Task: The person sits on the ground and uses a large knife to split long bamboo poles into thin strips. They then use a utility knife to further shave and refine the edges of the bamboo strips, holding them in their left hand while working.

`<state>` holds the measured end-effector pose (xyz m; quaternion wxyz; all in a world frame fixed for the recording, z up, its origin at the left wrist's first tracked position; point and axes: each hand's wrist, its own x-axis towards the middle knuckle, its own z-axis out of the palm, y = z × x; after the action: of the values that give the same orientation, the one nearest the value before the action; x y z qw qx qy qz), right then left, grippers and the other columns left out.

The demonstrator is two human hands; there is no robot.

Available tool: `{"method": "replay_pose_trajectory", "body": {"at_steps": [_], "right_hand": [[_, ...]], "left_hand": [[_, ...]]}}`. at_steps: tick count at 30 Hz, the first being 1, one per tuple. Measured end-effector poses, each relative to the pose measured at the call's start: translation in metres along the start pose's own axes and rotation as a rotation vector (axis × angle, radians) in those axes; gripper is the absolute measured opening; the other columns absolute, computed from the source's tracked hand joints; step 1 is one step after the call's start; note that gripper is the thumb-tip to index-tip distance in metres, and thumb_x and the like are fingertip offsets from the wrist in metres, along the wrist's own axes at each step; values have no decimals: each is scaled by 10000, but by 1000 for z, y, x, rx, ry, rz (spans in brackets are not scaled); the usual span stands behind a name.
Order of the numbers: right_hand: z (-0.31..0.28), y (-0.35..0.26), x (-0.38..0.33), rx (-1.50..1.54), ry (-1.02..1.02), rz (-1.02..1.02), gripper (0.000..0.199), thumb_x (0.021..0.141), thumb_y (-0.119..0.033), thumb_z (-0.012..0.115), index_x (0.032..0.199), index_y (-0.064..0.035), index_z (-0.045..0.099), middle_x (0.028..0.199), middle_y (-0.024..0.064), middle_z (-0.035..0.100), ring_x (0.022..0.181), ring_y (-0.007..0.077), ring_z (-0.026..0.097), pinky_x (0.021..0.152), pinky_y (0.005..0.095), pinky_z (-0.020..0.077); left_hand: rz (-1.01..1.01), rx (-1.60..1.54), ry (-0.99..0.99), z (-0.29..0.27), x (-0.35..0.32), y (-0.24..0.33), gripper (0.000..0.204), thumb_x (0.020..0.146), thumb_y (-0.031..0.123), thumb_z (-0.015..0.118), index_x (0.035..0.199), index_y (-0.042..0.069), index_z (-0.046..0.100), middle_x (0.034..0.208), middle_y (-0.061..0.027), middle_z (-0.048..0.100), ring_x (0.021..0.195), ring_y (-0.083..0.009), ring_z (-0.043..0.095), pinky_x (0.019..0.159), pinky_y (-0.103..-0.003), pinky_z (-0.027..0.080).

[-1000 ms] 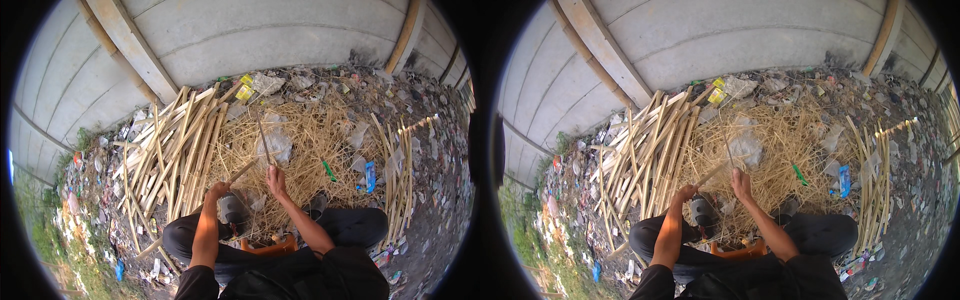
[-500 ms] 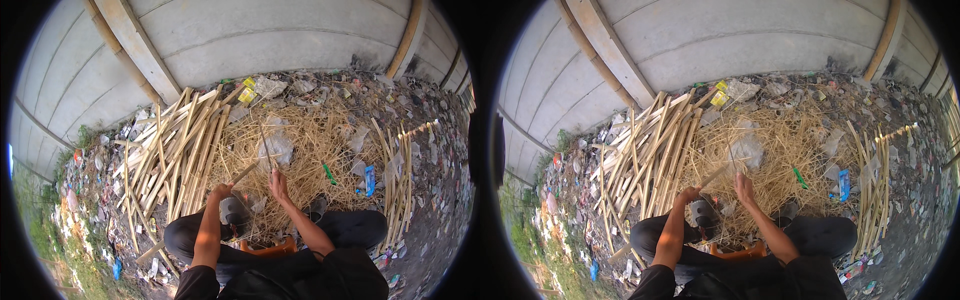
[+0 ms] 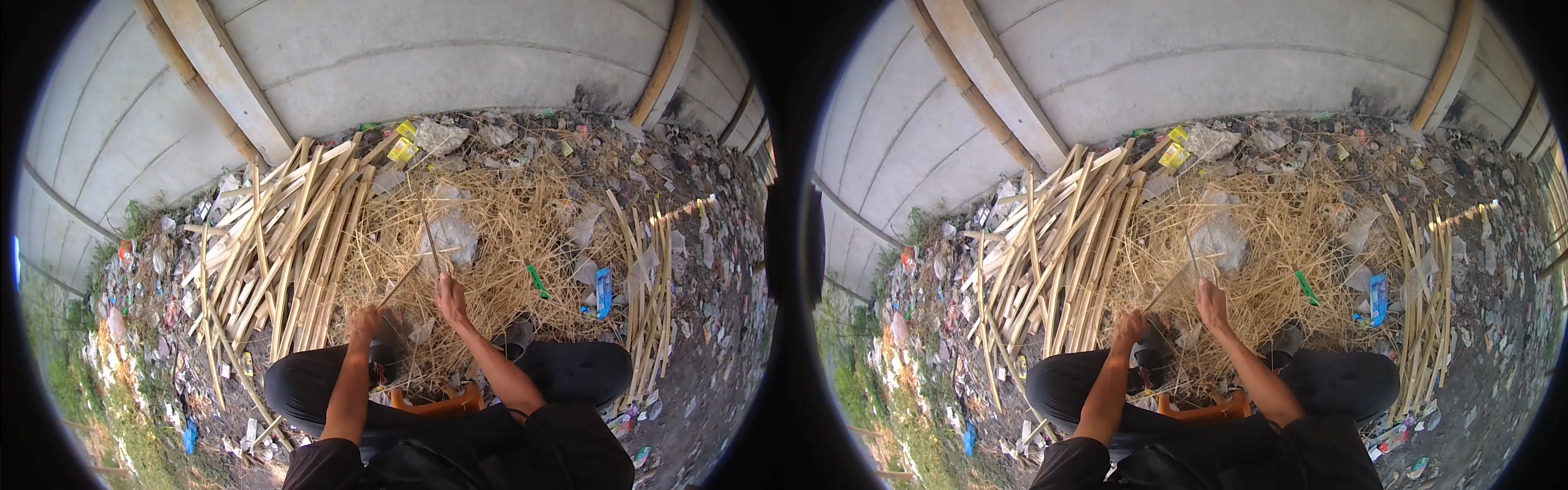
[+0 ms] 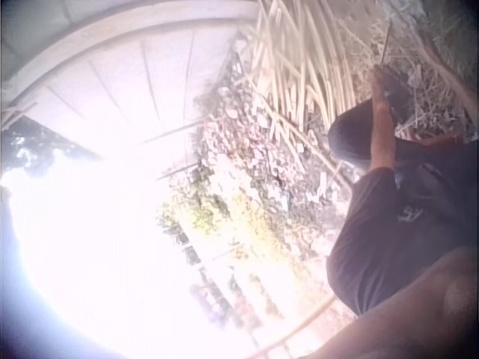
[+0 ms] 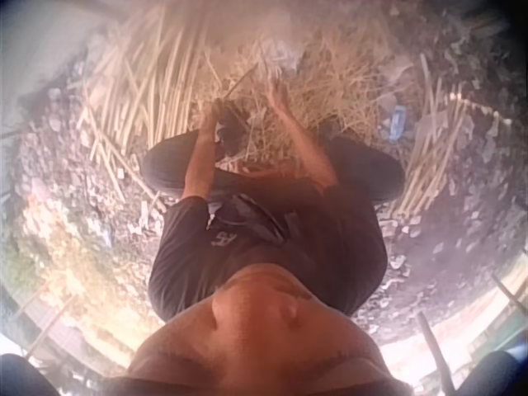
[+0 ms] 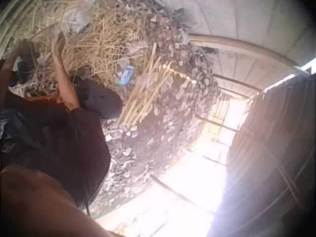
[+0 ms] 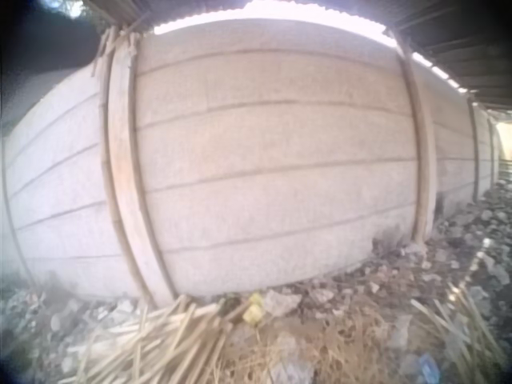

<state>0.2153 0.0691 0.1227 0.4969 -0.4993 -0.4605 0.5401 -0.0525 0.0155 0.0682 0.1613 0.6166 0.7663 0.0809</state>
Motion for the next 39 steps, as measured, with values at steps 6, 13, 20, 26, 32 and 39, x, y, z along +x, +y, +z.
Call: {"method": "replay_pose_trajectory", "body": {"at_steps": [6,13,20,26,32,39], "right_hand": [[-45,68,-15,-511,-230,327,724,1144,-575,378,619,-77,409,546,10,271,475,166,223,497,460,262],[0,1,16,-338,38,-151,706,1141,-559,404,623,-78,409,546,14,256,491,164,274,505,459,271],[-46,64,9,-605,-200,211,752,1123,-624,384,592,-91,398,543,4,262,481,159,260,492,441,254],[-28,40,7,-675,-196,242,764,1108,-629,440,645,-24,490,544,1,318,473,180,266,489,435,251],[-8,-17,20,-413,-70,-259,628,1121,-560,463,954,18,641,613,71,461,533,218,404,539,462,370],[-43,66,15,-657,-241,341,705,1110,-621,405,804,-8,570,559,60,405,483,218,414,517,467,378]], "left_hand": [[-87,19,-156,12,-2,-1,553,1038,597,528,1182,105,737,1074,-274,756,1034,-519,712,914,-604,561],[-154,-87,-143,25,-15,13,527,1041,570,547,1129,80,722,1006,-329,739,992,-546,711,887,-641,554],[-104,-75,-159,34,-17,6,511,1038,559,562,1154,77,688,1008,-316,743,993,-542,710,886,-646,553],[-162,-91,-168,45,-13,-3,496,1038,556,561,1162,90,677,1049,-312,744,1034,-536,704,898,-645,550],[-67,-251,-105,48,-10,-6,470,1047,506,575,1086,55,701,957,-329,731,961,-557,698,849,-640,556],[50,-227,-54,59,-15,-1,409,1059,432,602,999,39,693,898,-316,710,872,-543,686,740,-628,531]]}}
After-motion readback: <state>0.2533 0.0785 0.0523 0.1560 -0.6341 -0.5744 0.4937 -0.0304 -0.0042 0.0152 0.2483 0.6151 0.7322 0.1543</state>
